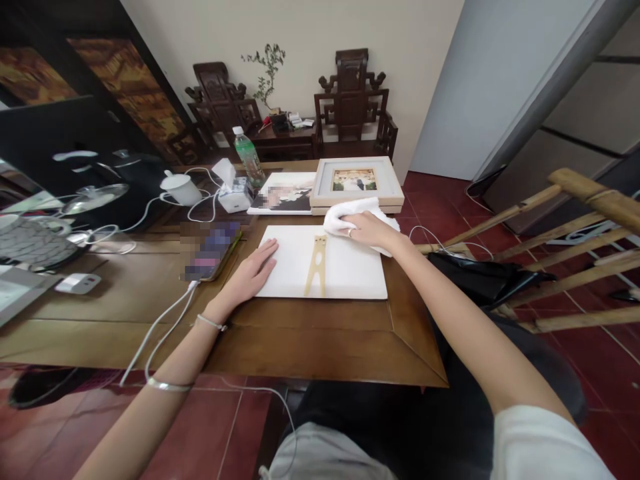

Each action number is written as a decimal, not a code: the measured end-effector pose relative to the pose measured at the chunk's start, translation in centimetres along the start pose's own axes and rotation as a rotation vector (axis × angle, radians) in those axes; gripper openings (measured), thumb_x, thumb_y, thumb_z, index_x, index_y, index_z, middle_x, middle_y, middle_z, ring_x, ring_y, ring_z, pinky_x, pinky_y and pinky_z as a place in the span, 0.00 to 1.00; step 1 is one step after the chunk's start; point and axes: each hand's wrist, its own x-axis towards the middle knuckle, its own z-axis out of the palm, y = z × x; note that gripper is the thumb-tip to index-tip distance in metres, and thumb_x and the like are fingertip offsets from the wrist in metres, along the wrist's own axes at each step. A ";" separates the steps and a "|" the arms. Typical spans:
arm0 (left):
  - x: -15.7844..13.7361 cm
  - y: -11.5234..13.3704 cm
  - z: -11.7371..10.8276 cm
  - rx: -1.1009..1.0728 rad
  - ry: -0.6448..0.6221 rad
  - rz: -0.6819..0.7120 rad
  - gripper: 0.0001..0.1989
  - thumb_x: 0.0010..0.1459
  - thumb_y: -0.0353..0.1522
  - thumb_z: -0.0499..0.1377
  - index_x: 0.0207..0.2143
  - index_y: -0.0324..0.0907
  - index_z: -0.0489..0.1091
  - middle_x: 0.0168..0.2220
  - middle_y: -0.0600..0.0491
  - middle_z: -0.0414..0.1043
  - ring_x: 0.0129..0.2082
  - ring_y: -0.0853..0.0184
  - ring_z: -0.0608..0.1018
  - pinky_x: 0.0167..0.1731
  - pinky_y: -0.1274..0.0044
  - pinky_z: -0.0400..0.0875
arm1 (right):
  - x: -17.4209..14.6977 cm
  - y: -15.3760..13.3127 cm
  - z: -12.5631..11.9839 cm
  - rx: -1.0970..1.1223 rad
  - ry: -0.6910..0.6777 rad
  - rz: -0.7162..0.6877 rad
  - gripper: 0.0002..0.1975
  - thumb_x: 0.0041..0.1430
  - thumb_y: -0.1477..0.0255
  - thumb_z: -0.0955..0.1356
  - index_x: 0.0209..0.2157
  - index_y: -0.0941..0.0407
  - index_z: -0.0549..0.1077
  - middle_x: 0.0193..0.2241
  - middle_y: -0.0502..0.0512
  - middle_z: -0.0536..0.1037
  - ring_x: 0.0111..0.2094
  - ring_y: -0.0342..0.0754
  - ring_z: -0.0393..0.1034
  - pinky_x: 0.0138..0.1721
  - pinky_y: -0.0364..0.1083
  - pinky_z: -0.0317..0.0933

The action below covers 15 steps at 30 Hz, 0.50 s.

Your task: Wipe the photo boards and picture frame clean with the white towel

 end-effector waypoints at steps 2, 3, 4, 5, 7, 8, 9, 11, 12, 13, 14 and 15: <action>0.0 0.0 0.0 -0.003 0.002 -0.001 0.25 0.64 0.38 0.45 0.58 0.32 0.61 0.62 0.41 0.56 0.64 0.60 0.57 0.62 0.64 0.50 | 0.4 -0.1 -0.2 0.008 0.018 0.040 0.18 0.58 0.70 0.61 0.49 0.55 0.72 0.51 0.61 0.73 0.49 0.59 0.66 0.46 0.53 0.60; 0.0 0.1 0.0 -0.002 0.003 -0.001 0.26 0.64 0.38 0.45 0.58 0.32 0.61 0.62 0.40 0.56 0.64 0.60 0.57 0.62 0.63 0.50 | 0.2 -0.2 -0.1 0.012 0.024 0.042 0.18 0.58 0.71 0.61 0.49 0.55 0.72 0.50 0.60 0.73 0.48 0.59 0.67 0.46 0.52 0.60; 0.0 0.1 -0.1 -0.002 0.004 -0.001 0.26 0.64 0.38 0.45 0.58 0.32 0.61 0.62 0.40 0.56 0.64 0.60 0.57 0.62 0.63 0.50 | -0.1 -0.4 0.0 0.014 0.027 0.032 0.19 0.57 0.73 0.61 0.49 0.55 0.72 0.49 0.59 0.74 0.47 0.58 0.67 0.45 0.51 0.60; 0.0 0.1 -0.1 -0.001 0.005 -0.001 0.26 0.64 0.38 0.45 0.58 0.32 0.61 0.62 0.40 0.56 0.64 0.59 0.57 0.62 0.63 0.50 | -0.6 -0.7 0.2 0.011 0.028 0.015 0.20 0.56 0.75 0.60 0.49 0.55 0.72 0.48 0.59 0.75 0.46 0.57 0.68 0.45 0.50 0.60; 0.0 0.1 0.0 0.000 0.006 0.003 0.25 0.64 0.38 0.45 0.58 0.33 0.61 0.62 0.41 0.56 0.64 0.60 0.57 0.62 0.63 0.51 | -2.1 -1.4 0.7 -0.015 0.027 -0.023 0.21 0.55 0.78 0.59 0.49 0.55 0.72 0.48 0.57 0.75 0.45 0.56 0.68 0.45 0.50 0.60; 0.0 0.1 0.0 0.000 0.007 0.006 0.25 0.64 0.38 0.45 0.58 0.34 0.61 0.62 0.42 0.56 0.64 0.60 0.57 0.62 0.63 0.51 | -3.1 -1.8 1.0 -0.038 0.025 -0.038 0.22 0.54 0.79 0.59 0.49 0.55 0.72 0.48 0.57 0.75 0.46 0.56 0.68 0.47 0.52 0.60; 0.0 0.1 0.0 0.000 0.008 0.009 0.25 0.64 0.38 0.45 0.58 0.35 0.61 0.62 0.42 0.56 0.64 0.60 0.57 0.62 0.62 0.51 | -4.2 -2.2 1.4 -0.063 0.020 -0.051 0.22 0.54 0.80 0.59 0.49 0.55 0.72 0.48 0.56 0.75 0.46 0.57 0.68 0.48 0.54 0.59; 0.0 0.1 0.0 0.003 0.009 0.007 0.25 0.64 0.38 0.45 0.58 0.35 0.61 0.62 0.42 0.56 0.64 0.60 0.57 0.62 0.62 0.50 | -6.8 -3.4 2.0 -0.102 0.004 -0.080 0.22 0.52 0.81 0.59 0.47 0.55 0.72 0.50 0.55 0.74 0.50 0.59 0.66 0.53 0.59 0.55; 0.0 0.1 0.0 0.004 0.011 0.004 0.25 0.64 0.38 0.45 0.58 0.34 0.61 0.62 0.41 0.56 0.64 0.60 0.57 0.62 0.62 0.50 | -8.2 -4.1 2.3 -0.110 -0.006 -0.097 0.23 0.52 0.81 0.58 0.47 0.55 0.72 0.52 0.55 0.73 0.53 0.60 0.64 0.55 0.61 0.52; 0.0 0.2 0.0 0.005 0.013 0.002 0.25 0.64 0.38 0.45 0.58 0.33 0.61 0.62 0.41 0.56 0.64 0.59 0.57 0.62 0.62 0.51 | -9.6 -4.8 2.5 -0.109 -0.014 -0.115 0.23 0.50 0.82 0.58 0.46 0.55 0.73 0.54 0.55 0.71 0.56 0.60 0.61 0.58 0.62 0.49; 0.0 0.2 0.1 0.006 0.015 0.002 0.25 0.64 0.38 0.45 0.58 0.33 0.61 0.62 0.40 0.56 0.64 0.59 0.57 0.62 0.62 0.51 | -10.9 -5.5 2.7 -0.101 -0.025 -0.128 0.24 0.49 0.83 0.58 0.46 0.55 0.73 0.56 0.55 0.68 0.59 0.59 0.57 0.59 0.63 0.47; 0.0 0.2 0.1 0.006 0.018 0.006 0.25 0.64 0.38 0.45 0.58 0.33 0.61 0.62 0.40 0.57 0.64 0.59 0.58 0.62 0.62 0.51 | -12.2 -6.2 2.8 -0.089 -0.037 -0.139 0.26 0.48 0.84 0.58 0.46 0.55 0.72 0.58 0.55 0.67 0.61 0.59 0.53 0.60 0.63 0.45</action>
